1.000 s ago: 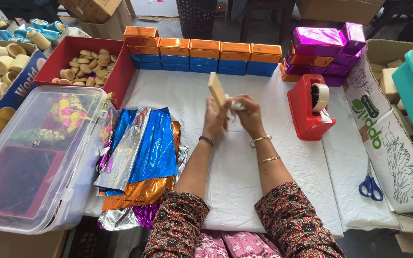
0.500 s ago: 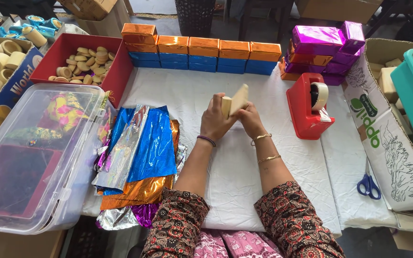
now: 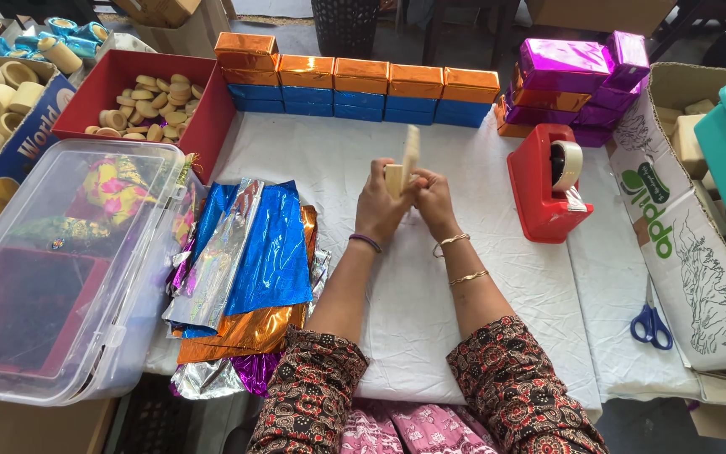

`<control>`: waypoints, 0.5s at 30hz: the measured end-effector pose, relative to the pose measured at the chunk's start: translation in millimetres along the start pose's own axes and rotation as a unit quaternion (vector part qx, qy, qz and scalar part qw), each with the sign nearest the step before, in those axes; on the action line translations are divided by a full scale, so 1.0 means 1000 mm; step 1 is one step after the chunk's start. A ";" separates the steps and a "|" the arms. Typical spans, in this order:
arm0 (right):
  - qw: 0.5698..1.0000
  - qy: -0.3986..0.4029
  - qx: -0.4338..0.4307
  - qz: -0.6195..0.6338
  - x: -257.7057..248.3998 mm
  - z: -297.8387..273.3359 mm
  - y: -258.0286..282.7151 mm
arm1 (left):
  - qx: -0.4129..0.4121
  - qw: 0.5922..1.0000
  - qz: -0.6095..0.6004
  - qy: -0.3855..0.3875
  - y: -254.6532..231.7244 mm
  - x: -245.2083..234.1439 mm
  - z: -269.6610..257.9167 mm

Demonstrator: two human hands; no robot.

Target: Clean small wooden toy components with a white cloth to remove dust or residue.

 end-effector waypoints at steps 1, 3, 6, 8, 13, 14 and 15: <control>0.989 -0.010 0.068 0.133 0.000 -0.002 -0.008 | 0.059 0.994 0.085 -0.021 -0.025 -0.004 -0.007; 0.955 -0.021 0.135 0.263 0.003 -0.006 -0.041 | 0.116 0.978 0.168 -0.042 -0.050 -0.006 -0.015; 0.951 0.004 0.093 0.296 0.007 -0.004 -0.066 | 0.141 0.973 0.170 -0.064 -0.040 -0.007 -0.010; 1.000 0.009 -0.028 0.002 0.010 -0.004 0.008 | 0.037 0.998 0.021 -0.036 0.013 -0.006 0.009; 0.982 -0.014 -0.087 -0.170 0.011 -0.006 0.045 | 0.016 0.995 -0.093 0.036 0.045 0.007 0.024; 0.995 -0.021 -0.043 -0.085 0.007 -0.003 0.021 | 0.041 0.998 -0.042 0.034 0.023 0.004 0.017; 0.995 -0.020 -0.042 -0.086 0.003 -0.003 0.015 | 0.040 0.998 -0.043 0.034 0.011 0.002 0.010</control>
Point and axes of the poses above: each hand's wrist, its own z-axis towards the middle knuckle, its own x-axis out of the palm, y = z × x, the point moved 10 cm from there along z, towards the middle knuckle, and after that the axes turned 10 degrees about y, right-handed, at the moved point
